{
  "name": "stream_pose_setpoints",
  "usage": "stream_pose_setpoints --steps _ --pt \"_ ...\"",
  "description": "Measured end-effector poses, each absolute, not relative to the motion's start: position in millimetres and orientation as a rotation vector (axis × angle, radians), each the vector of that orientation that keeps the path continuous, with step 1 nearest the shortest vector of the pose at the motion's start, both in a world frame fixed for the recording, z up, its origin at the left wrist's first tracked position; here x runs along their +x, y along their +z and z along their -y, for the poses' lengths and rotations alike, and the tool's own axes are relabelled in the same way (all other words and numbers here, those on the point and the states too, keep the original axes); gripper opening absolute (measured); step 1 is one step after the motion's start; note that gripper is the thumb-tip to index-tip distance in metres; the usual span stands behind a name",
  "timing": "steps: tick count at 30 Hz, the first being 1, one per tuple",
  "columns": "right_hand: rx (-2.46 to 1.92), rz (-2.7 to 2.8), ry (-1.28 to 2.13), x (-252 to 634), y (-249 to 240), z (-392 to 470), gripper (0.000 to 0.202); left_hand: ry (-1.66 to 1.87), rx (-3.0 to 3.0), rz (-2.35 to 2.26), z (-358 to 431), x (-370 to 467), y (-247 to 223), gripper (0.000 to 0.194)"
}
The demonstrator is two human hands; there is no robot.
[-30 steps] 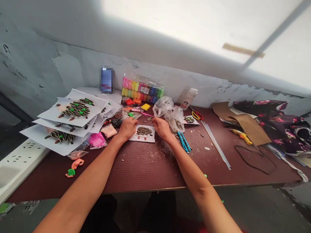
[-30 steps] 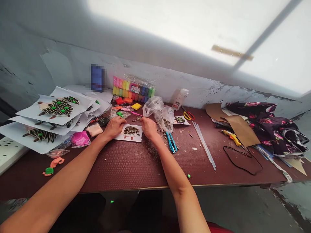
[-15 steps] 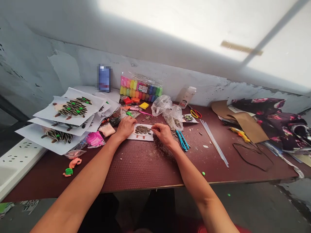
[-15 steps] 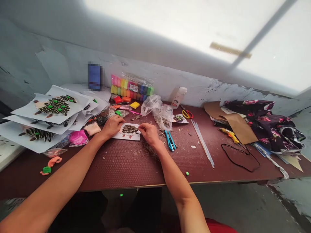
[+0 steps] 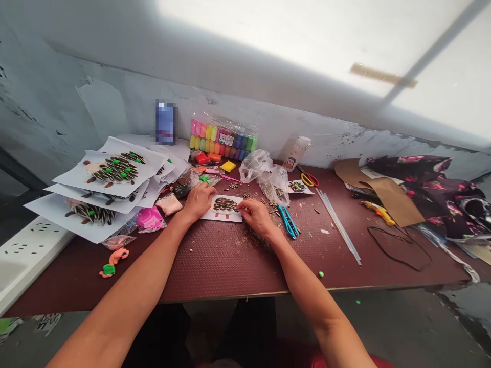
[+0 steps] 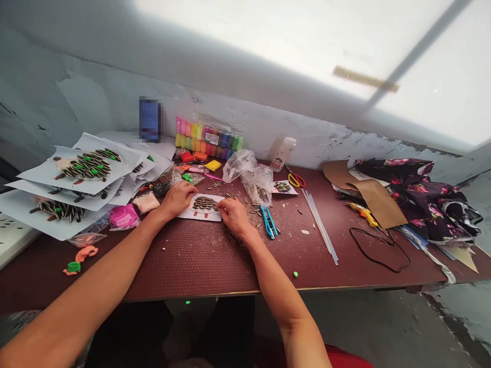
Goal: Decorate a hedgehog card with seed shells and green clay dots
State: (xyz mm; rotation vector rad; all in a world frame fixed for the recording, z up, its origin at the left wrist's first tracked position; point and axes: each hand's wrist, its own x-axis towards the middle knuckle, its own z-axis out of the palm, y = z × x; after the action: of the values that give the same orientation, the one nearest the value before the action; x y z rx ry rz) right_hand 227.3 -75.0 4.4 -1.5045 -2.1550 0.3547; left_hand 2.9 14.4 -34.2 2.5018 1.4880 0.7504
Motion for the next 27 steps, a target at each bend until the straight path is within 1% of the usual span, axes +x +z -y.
stream_pose_setpoints --steps 7,19,27 --pt "-1.505 2.15 0.311 222.0 2.2 77.3 0.015 0.745 2.517 -1.486 -14.4 3.1 -33.6 0.025" --pt "-1.548 2.213 0.219 218.4 5.0 81.5 0.023 0.749 2.501 -1.486 -14.3 2.6 -34.3 0.026" --pt "-1.596 2.27 0.131 215.0 5.6 81.8 0.023 0.719 2.53 -1.493 -12.5 3.8 -31.4 0.026"
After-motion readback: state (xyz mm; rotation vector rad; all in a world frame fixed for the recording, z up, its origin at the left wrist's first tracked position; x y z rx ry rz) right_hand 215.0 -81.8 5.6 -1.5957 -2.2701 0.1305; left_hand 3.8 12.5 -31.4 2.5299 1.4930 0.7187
